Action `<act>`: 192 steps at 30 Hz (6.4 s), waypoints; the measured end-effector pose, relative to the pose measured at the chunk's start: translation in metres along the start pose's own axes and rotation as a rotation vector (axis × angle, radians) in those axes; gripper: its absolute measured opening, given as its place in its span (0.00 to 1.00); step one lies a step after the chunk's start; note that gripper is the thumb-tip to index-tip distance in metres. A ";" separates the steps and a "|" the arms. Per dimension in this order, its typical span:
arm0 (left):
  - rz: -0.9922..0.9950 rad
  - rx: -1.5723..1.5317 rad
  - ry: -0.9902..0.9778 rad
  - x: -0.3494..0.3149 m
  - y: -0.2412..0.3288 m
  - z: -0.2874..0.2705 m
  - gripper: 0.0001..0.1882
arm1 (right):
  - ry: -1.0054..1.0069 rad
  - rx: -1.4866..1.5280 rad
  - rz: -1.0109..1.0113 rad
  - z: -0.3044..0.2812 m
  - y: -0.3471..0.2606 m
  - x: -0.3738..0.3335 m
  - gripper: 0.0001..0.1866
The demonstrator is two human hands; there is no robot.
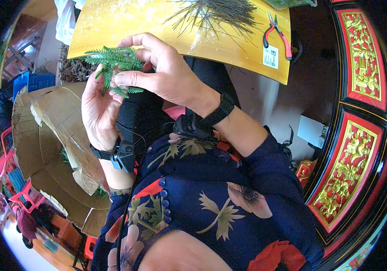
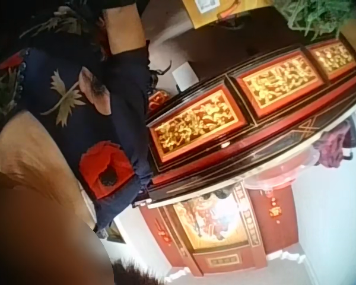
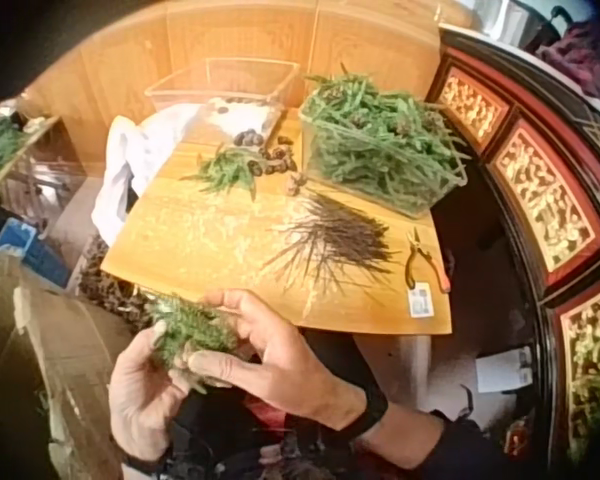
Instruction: The person is assembling artificial green leaves by attaching them to stems and using pliers to trim or secure components.
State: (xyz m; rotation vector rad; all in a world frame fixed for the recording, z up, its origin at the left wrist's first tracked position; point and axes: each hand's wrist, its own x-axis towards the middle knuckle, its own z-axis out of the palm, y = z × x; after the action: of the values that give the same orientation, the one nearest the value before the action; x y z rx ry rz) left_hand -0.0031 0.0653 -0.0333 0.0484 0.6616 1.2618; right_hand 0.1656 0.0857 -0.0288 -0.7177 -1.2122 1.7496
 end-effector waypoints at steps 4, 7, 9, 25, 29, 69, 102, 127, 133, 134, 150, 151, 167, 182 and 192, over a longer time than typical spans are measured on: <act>0.042 0.086 0.117 0.000 -0.002 0.004 0.13 | 0.045 0.014 -0.010 0.001 0.000 0.000 0.27; 0.128 0.243 0.011 0.002 -0.003 0.002 0.11 | 0.088 0.001 0.007 0.003 -0.001 0.003 0.27; 0.172 0.322 -0.042 0.003 -0.005 0.001 0.11 | 0.109 -0.007 0.015 0.003 -0.002 0.003 0.27; 0.692 1.106 0.043 0.001 -0.030 0.015 0.04 | 0.227 0.008 0.079 -0.006 0.005 -0.014 0.27; 0.894 1.291 0.090 -0.001 -0.036 0.015 0.04 | 0.171 -0.053 0.050 -0.010 0.006 -0.015 0.22; 0.436 0.905 -0.167 -0.018 -0.044 0.016 0.05 | 0.097 -0.431 0.054 -0.018 -0.029 -0.021 0.06; 0.220 0.838 -0.201 -0.017 -0.034 0.013 0.06 | -0.090 -0.907 -0.427 -0.032 -0.039 -0.017 0.05; 0.604 1.192 -0.067 -0.018 -0.041 0.017 0.04 | 0.235 -0.942 -0.059 -0.056 -0.050 -0.042 0.10; 0.525 1.007 -0.037 -0.022 -0.045 0.014 0.02 | 0.849 -1.813 -0.081 -0.171 -0.048 -0.097 0.26; 0.514 1.005 -0.036 -0.022 -0.044 0.014 0.02 | 0.852 -1.817 -0.087 -0.183 -0.051 -0.101 0.26; 0.841 1.507 -0.091 -0.030 -0.059 0.027 0.03 | 0.657 -1.512 0.827 -0.177 -0.078 -0.052 0.42; 0.838 1.502 -0.119 -0.029 -0.060 0.028 0.03 | 0.719 -1.608 0.789 -0.180 -0.070 -0.049 0.39; 0.413 0.882 -0.163 -0.026 -0.049 0.022 0.03 | 1.086 -1.538 0.496 -0.180 -0.046 -0.072 0.25; 0.149 0.679 -0.319 -0.030 -0.033 0.009 0.05 | -0.323 -1.185 -0.280 -0.080 -0.047 -0.040 0.22; -0.120 0.344 -0.403 -0.021 -0.035 -0.007 0.14 | -0.473 -1.105 -0.293 -0.077 -0.041 -0.029 0.26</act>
State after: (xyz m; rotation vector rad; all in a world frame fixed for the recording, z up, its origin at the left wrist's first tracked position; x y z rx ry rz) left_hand 0.0200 0.0328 -0.0435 0.5264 0.5139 0.9732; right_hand 0.2554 0.0999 -0.0186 -0.6636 -2.5146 0.9108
